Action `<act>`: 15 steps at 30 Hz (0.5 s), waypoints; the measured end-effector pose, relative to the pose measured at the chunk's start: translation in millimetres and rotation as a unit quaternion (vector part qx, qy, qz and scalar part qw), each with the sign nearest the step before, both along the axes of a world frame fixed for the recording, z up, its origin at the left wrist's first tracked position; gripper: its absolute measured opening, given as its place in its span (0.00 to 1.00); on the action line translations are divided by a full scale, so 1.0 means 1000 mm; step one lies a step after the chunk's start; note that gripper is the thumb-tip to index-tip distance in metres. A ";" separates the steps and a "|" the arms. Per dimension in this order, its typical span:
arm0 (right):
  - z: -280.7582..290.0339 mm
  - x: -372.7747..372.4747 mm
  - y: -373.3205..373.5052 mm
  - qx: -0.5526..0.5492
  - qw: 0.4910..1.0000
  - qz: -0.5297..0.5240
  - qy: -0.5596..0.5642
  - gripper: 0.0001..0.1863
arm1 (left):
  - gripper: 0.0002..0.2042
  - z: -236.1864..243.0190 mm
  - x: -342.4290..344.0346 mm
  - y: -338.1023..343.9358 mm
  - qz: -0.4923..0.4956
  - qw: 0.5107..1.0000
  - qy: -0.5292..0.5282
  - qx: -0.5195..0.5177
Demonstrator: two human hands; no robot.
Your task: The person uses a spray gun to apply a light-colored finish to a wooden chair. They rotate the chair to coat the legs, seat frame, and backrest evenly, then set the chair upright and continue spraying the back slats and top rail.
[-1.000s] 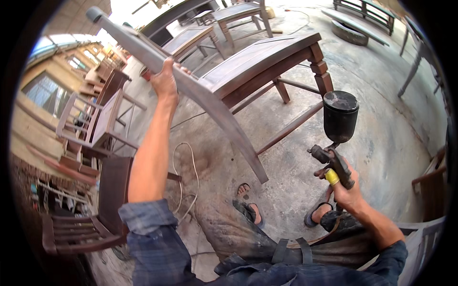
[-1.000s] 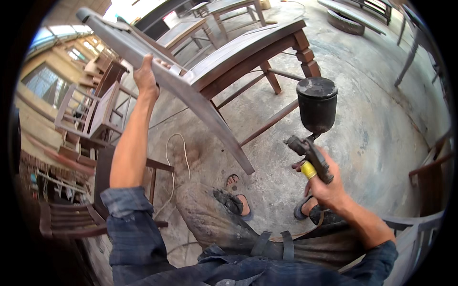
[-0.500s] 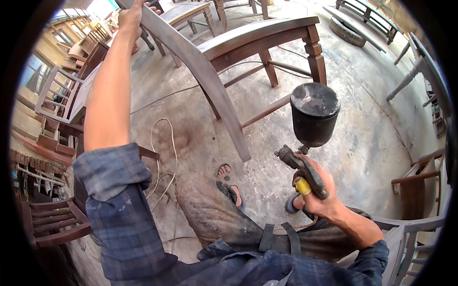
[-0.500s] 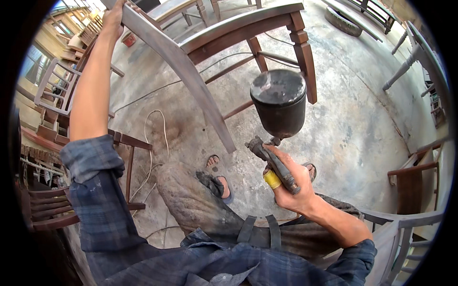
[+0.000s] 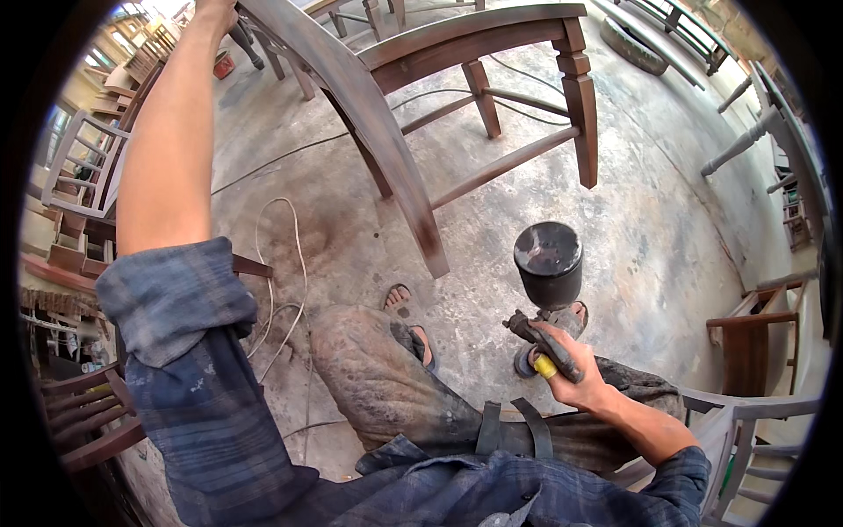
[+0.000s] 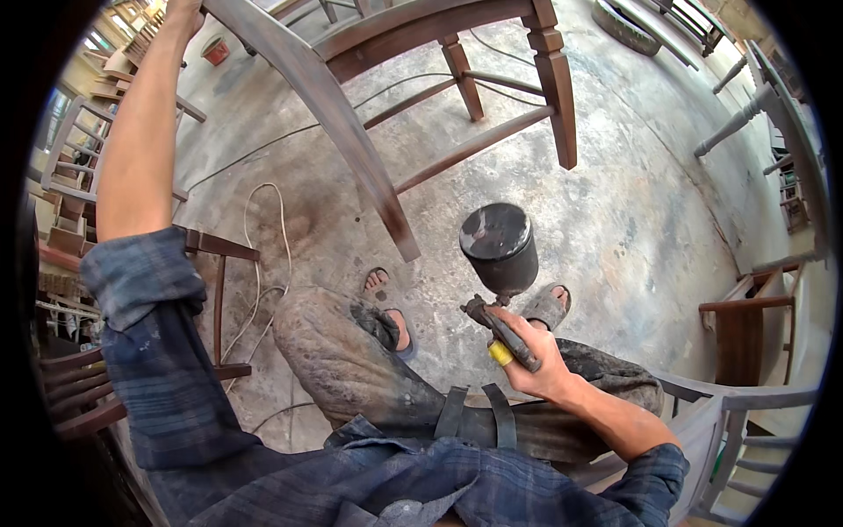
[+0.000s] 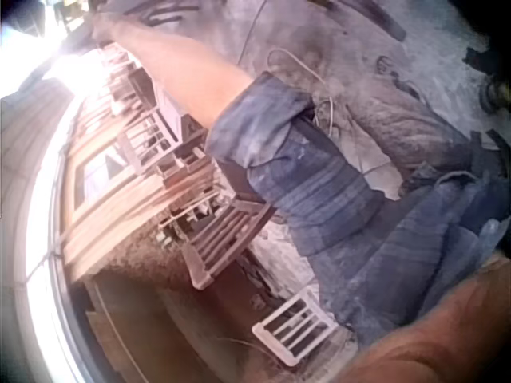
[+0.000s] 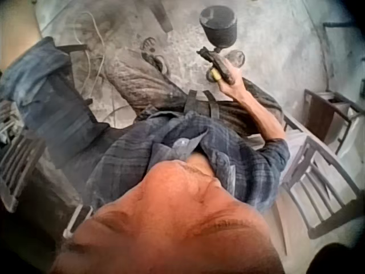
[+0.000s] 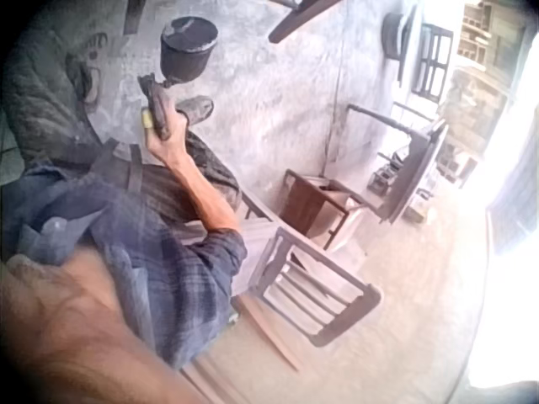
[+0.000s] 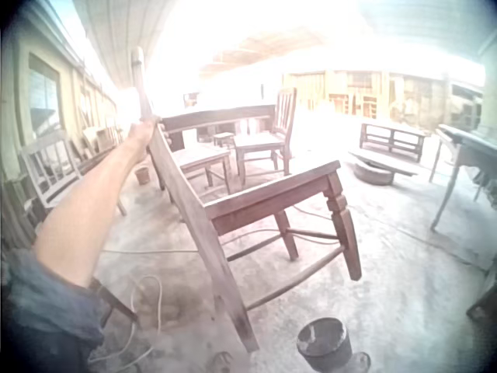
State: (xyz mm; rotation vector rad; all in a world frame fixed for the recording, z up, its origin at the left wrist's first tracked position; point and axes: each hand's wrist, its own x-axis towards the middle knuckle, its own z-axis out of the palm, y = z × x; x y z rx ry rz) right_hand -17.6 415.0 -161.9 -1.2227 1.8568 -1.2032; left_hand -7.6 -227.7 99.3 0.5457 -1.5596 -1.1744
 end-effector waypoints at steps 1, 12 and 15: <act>-0.005 0.002 0.003 0.008 1.000 0.004 -0.004 0.29 | 0.12 0.001 0.001 -0.007 -0.014 1.000 -0.009 0.007; 0.018 -0.003 -0.013 0.040 0.999 -0.001 -0.018 0.30 | 0.15 0.002 0.003 -0.017 -0.010 0.999 -0.026 0.016; 0.041 -0.007 -0.033 -0.017 1.000 -0.014 0.009 0.29 | 0.15 0.004 0.002 -0.016 0.010 0.999 -0.041 0.010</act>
